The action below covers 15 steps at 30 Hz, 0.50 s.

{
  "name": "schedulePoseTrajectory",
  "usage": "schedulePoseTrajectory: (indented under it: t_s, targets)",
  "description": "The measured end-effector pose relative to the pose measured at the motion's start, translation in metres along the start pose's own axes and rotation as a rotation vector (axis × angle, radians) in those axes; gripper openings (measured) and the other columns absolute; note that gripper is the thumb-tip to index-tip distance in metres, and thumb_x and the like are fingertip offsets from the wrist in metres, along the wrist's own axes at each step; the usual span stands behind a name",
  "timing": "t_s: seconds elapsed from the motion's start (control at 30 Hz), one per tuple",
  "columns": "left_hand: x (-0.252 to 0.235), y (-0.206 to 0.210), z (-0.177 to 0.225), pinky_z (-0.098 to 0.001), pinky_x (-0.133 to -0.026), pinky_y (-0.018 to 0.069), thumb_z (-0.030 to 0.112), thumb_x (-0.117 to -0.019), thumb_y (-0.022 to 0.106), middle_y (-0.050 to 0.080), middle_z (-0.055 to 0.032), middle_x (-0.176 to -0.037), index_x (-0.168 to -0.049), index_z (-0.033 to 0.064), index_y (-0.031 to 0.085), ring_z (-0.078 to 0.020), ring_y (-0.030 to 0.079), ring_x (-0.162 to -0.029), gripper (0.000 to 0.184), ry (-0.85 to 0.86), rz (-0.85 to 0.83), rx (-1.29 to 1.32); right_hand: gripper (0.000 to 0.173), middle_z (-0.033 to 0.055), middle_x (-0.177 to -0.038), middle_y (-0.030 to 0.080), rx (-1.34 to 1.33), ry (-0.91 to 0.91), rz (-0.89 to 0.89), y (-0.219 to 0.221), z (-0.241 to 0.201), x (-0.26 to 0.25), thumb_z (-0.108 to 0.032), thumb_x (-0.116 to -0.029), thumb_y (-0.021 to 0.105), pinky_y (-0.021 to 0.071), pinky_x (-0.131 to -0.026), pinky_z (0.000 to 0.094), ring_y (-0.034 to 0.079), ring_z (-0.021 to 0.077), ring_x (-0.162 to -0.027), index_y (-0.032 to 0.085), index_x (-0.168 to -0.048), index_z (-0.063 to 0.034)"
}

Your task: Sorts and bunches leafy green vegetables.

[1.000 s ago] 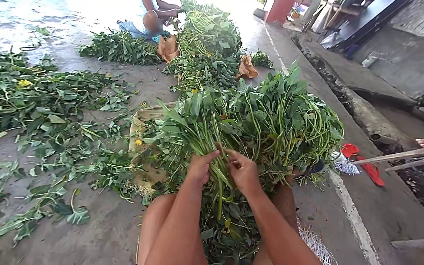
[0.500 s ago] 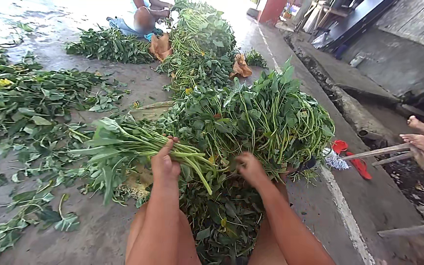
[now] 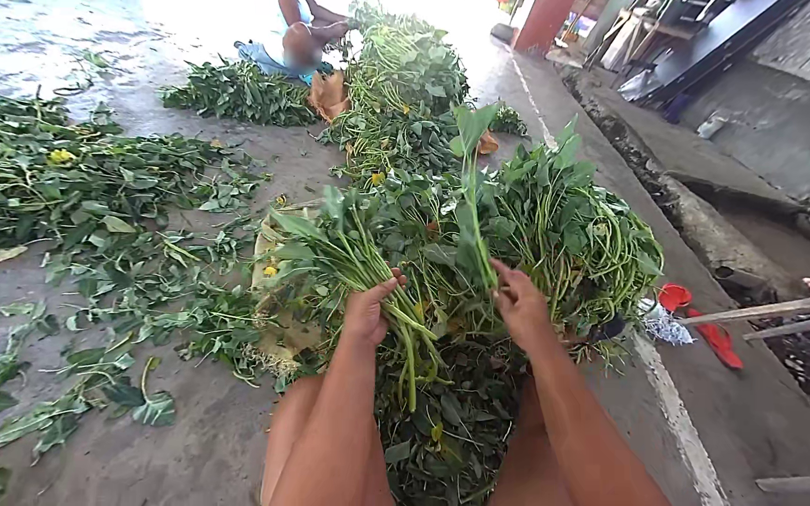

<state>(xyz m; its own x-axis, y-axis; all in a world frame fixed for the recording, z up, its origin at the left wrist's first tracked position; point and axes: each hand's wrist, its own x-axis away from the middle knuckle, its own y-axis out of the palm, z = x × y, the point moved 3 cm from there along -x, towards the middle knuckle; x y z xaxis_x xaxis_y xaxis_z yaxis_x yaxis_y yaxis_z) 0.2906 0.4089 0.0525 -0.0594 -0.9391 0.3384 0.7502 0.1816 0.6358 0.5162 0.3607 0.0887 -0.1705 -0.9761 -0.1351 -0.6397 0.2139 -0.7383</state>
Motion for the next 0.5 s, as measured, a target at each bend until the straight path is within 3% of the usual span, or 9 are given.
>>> schedulePoseTrajectory:
  t_s: [0.07,0.13,0.2,0.27,0.37,0.43,0.5]
  targets:
    - [0.002,0.006,-0.001,-0.0289,-0.078,0.0602,-0.011,-0.0985,0.050,0.070,-0.0093,-0.096,-0.116,-0.0025,0.053,-0.0153,0.071,-0.085,0.020,-0.021,-0.046,-0.026,0.050,0.0264,-0.129,0.062,0.056,-0.124,-0.058,0.023,-0.017,0.022,0.008,-0.0969,0.050,0.0550,-0.095,0.0492,0.066,0.0372,-0.110,0.056,-0.145,-0.0025]
    - [0.004,0.006,-0.004,-0.0310,-0.080,0.0599,-0.011,-0.0986,0.050,0.069,-0.0113,-0.102,-0.121,-0.0038,0.053,-0.0172,0.071,-0.089,0.023,-0.041,-0.080,-0.027,0.051,0.0271,-0.124,0.064,0.058,-0.237,-0.091,0.046,-0.026,0.045,0.011,-0.0938,0.049,0.0577,-0.087,0.0514,0.069,0.0388,-0.103,0.060,-0.142,-0.0015]
    - [0.005,0.005,-0.005,-0.0321,-0.080,0.0605,-0.011,-0.0978,0.050,0.069,-0.0119,-0.102,-0.121,-0.0038,0.052,-0.0181,0.070,-0.089,0.025,-0.041,-0.098,-0.024,0.052,0.0281,-0.123,0.063,0.035,-0.250,-0.149,0.057,-0.032,0.055,0.010,-0.0939,0.048,0.0579,-0.084,0.0517,0.068,0.0396,-0.100,0.057,-0.144,-0.0014]
    - [0.007,0.004,-0.004,-0.0324,-0.080,0.0609,-0.011,-0.0983,0.049,0.069,-0.0118,-0.100,-0.121,-0.0033,0.052,-0.0185,0.071,-0.089,0.024,-0.040,-0.117,-0.035,0.054,0.0282,-0.128,0.061,0.004,-0.204,-0.247,0.054,-0.036,0.055,0.009,-0.0946,0.046,0.0571,-0.087,0.0502,0.067,0.0384,-0.103,0.053,-0.147,-0.0013]
    - [0.009,0.004,-0.005,-0.0335,-0.081,0.0611,-0.010,-0.1003,0.046,0.071,-0.0120,-0.099,-0.119,-0.0028,0.051,-0.0199,0.072,-0.089,0.020,-0.072,-0.167,-0.055,0.050,0.0225,-0.138,0.060,0.014,-0.114,-0.365,0.046,-0.046,0.049,-0.001,-0.1000,0.049,0.0516,-0.100,0.0478,0.064,0.0341,-0.118,0.050,-0.150,-0.0043]
    - [0.010,0.004,-0.004,-0.0334,-0.078,0.0620,-0.009,-0.1016,0.045,0.070,-0.0108,-0.095,-0.118,-0.0025,0.051,-0.0197,0.072,-0.085,0.019,-0.081,-0.141,-0.065,0.043,0.0211,-0.124,0.067,0.043,-0.051,-0.394,0.047,-0.052,0.045,-0.011,-0.1026,0.056,0.0520,-0.096,0.0473,0.067,0.0327,-0.107,0.054,-0.144,-0.0018]
    - [0.011,0.001,-0.003,-0.0330,-0.073,0.0625,-0.009,-0.1011,0.045,0.070,-0.0103,-0.089,-0.115,-0.0022,0.051,-0.0197,0.073,-0.078,0.016,-0.047,-0.060,-0.063,0.033,0.0227,-0.109,0.070,0.034,-0.011,-0.379,0.049,-0.050,0.046,-0.014,-0.1004,0.062,0.0533,-0.092,0.0481,0.069,0.0336,-0.098,0.064,-0.127,0.0054]
